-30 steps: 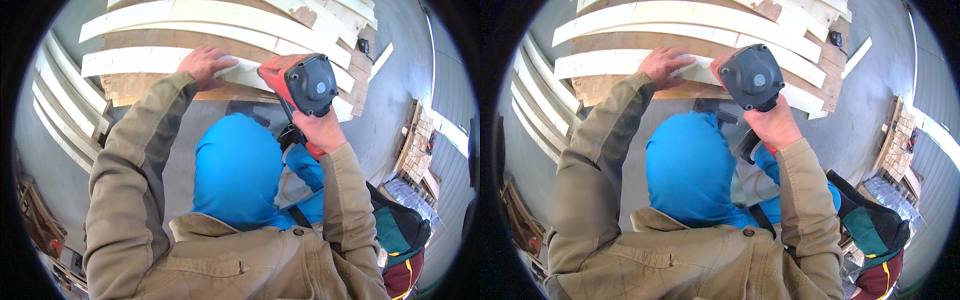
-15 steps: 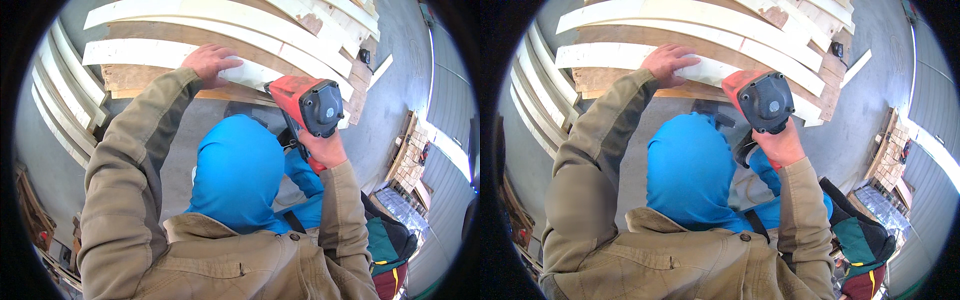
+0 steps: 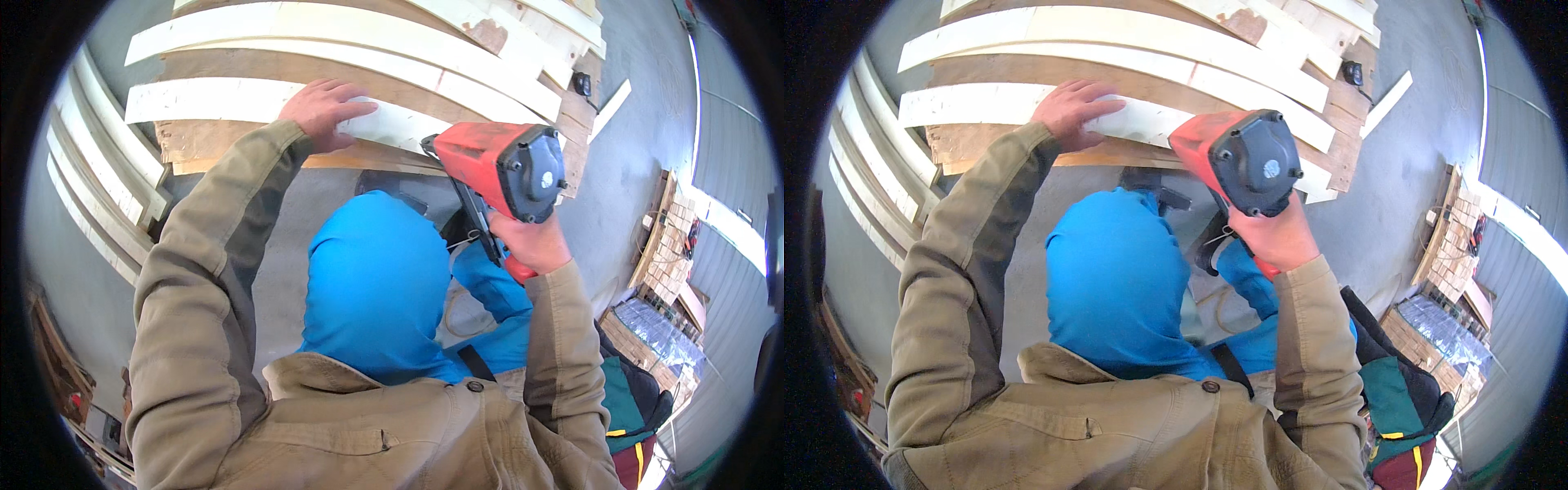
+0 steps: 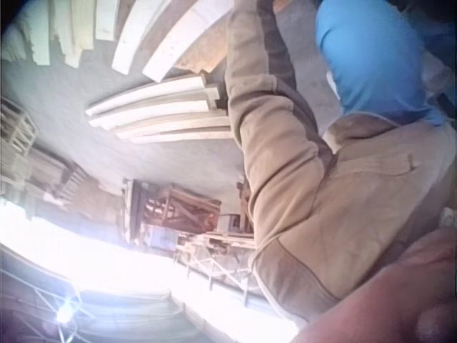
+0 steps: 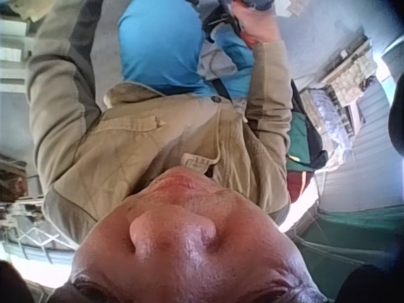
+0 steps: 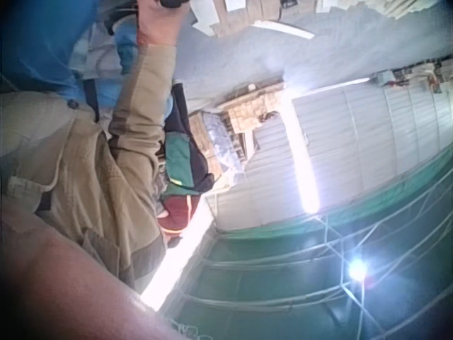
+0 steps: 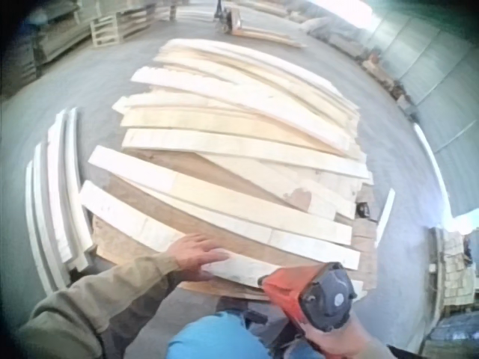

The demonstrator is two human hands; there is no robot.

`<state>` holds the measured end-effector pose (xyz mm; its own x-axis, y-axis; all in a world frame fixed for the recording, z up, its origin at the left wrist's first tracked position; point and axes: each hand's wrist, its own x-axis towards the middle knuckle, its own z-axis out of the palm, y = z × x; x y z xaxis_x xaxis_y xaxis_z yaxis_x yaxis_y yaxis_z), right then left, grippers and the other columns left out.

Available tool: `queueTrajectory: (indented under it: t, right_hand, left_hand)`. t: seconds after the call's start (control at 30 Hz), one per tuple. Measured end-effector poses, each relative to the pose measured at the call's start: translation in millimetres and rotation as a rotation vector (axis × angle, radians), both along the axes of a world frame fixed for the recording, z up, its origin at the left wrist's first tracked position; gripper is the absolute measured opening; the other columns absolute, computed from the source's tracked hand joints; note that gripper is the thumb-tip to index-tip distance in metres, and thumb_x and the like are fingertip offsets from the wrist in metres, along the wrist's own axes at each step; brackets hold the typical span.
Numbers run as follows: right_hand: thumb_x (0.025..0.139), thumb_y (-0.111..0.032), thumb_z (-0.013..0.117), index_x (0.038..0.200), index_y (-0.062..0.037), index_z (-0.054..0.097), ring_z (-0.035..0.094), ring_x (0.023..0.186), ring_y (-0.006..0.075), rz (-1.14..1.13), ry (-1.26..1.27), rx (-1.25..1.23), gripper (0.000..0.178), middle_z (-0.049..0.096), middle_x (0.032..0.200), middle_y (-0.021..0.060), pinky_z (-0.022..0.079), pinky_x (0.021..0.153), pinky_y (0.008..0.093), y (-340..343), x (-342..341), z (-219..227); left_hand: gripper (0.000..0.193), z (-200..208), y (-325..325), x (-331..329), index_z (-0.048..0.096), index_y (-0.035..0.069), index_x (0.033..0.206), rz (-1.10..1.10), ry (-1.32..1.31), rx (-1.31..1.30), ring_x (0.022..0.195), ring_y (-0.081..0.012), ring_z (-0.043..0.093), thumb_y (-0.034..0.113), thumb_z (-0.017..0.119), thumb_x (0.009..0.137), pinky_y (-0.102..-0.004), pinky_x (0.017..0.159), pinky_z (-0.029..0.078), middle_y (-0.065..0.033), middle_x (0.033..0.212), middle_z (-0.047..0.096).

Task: The person positions white wooden planks onto a curved wooden base and secures them using a red pneumatic nail gun. They repeatedly align each plank and drive nails along its length to attach it to the structure.

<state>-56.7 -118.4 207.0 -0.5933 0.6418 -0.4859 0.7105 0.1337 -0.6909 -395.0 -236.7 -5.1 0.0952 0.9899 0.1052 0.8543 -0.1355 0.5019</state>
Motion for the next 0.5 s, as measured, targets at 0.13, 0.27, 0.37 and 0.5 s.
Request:
queueTrajectory:
  t: [0.13,0.27,0.37,0.5]
  right_hand:
    - [0.087,-0.003,0.071,0.116,-0.0012,0.074,0.069,0.088,0.0164,-0.028,0.031,0.16,0.029,0.075,0.098,0.004,0.058,0.079,0.0369,21,32,23]
    - [0.087,-0.004,0.072,0.111,-0.0021,0.075,0.072,0.094,0.0157,-0.194,-0.259,0.152,0.024,0.078,0.1,0.0077,0.058,0.086,0.0365,55,83,61]
    - [0.086,-0.004,0.07,0.109,-0.0021,0.074,0.068,0.087,0.0133,-0.331,-0.244,0.185,0.023,0.075,0.093,0.0045,0.056,0.08,0.0351,69,125,79]
    - [0.088,-0.006,0.068,0.108,-0.0018,0.072,0.063,0.08,0.0125,-0.376,-0.348,0.15,0.021,0.07,0.086,0.0012,0.052,0.073,0.0344,82,188,89]
  left_hand:
    - [0.072,0,-1,-1,0.07,0.024,0.138,-0.004,-0.04,0.018,0.134,-0.036,0.061,0.016,0.093,0.07,-0.0497,0.112,0.051,-0.0108,0.143,0.066]
    - [0.072,3,1,0,0.07,0.021,0.138,-0.017,-0.022,-0.011,0.134,-0.0362,0.06,0.016,0.092,0.07,-0.0497,0.113,0.05,-0.0107,0.145,0.065]
    - [0.072,6,1,-1,0.069,0.02,0.137,-0.03,-0.03,-0.027,0.133,-0.0365,0.06,0.014,0.09,0.068,-0.0498,0.113,0.05,-0.0104,0.145,0.064]
    - [0.074,7,2,-2,0.068,0.017,0.136,-0.025,-0.026,-0.053,0.132,-0.0376,0.06,0.011,0.089,0.066,-0.0503,0.112,0.051,-0.0118,0.145,0.063]
